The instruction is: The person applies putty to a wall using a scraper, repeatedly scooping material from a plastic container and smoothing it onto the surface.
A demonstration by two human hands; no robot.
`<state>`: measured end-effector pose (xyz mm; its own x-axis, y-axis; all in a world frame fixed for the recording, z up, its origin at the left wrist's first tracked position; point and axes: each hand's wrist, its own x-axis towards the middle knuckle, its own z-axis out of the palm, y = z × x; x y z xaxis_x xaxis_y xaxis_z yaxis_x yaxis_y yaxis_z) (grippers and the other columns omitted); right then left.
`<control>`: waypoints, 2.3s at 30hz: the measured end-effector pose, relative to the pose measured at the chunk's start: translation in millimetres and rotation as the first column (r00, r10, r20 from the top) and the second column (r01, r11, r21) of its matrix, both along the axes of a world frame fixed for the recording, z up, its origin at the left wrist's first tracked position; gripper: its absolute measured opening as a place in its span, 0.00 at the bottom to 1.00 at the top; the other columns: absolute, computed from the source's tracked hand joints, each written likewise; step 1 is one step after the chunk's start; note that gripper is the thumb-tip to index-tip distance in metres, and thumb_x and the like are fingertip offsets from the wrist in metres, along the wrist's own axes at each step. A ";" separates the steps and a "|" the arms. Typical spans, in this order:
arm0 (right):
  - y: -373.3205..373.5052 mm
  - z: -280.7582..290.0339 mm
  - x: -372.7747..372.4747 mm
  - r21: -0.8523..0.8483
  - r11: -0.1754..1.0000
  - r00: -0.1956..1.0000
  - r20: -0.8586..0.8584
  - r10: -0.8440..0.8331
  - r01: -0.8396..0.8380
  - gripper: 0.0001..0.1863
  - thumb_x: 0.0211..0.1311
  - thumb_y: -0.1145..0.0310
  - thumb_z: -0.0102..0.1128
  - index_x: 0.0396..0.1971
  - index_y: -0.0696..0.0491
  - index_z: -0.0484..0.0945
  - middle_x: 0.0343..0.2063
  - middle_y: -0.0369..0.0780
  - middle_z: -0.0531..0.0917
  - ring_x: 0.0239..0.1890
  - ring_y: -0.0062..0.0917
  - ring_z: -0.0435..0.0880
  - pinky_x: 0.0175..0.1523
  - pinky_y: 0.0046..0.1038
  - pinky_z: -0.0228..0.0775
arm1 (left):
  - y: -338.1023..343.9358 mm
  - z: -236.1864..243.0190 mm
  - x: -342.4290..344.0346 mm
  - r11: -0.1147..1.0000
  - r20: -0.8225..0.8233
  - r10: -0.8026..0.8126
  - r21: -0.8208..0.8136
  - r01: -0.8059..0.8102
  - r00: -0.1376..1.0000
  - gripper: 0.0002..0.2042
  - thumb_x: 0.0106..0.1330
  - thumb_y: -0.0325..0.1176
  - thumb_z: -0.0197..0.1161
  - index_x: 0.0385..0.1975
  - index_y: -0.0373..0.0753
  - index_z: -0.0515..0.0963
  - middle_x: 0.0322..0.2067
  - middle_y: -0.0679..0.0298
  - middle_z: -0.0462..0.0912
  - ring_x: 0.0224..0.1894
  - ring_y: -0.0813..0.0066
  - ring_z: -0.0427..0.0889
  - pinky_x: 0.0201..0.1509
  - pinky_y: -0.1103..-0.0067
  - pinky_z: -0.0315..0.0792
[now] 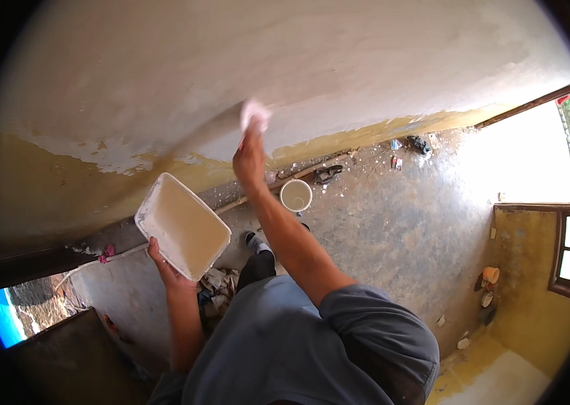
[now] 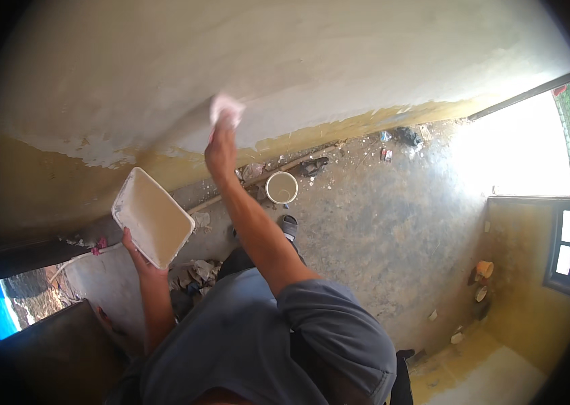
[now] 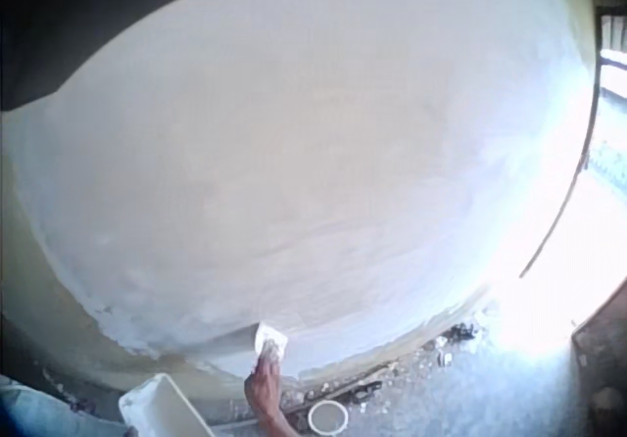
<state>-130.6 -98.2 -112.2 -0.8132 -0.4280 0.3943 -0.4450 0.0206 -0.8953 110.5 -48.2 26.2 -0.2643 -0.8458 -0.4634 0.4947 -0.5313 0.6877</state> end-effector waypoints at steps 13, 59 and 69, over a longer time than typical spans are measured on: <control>112.4 124.2 -181.7 0.110 0.905 0.876 0.226 -0.426 0.411 0.10 0.60 0.69 0.54 0.39 0.56 0.77 0.36 0.42 0.80 0.36 0.30 0.80 0.41 0.32 0.73 | -2.4 -23.8 13.7 1.000 -0.052 0.007 0.019 -0.006 0.999 0.33 0.61 0.53 0.57 0.63 0.41 0.61 0.59 0.60 0.69 0.59 0.60 0.70 0.62 0.64 0.66; -34.2 40.0 44.9 0.141 0.968 0.874 -0.417 0.249 -0.209 0.11 0.51 0.77 0.56 0.36 0.57 0.69 0.26 0.48 0.71 0.29 0.43 0.73 0.34 0.42 0.67 | -7.3 -29.4 24.2 0.999 -0.068 0.014 0.037 -0.012 0.998 0.36 0.59 0.53 0.61 0.63 0.38 0.60 0.58 0.57 0.70 0.58 0.58 0.70 0.62 0.64 0.66; -12.8 97.9 -70.8 0.003 0.858 0.856 0.063 -0.513 0.514 0.12 0.60 0.75 0.50 0.42 0.58 0.62 0.29 0.45 0.76 0.25 0.32 0.75 0.31 0.40 0.69 | -11.1 -37.4 38.9 0.998 -0.128 -0.044 0.047 0.051 0.991 0.35 0.59 0.50 0.62 0.62 0.37 0.61 0.56 0.56 0.71 0.57 0.59 0.72 0.61 0.64 0.67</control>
<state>-201.4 -111.0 -14.3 -0.9381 0.0622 0.3408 -0.3203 0.2197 -0.9215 149.4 -59.3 -11.2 -0.3627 -0.8076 -0.4650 0.5494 -0.5883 0.5933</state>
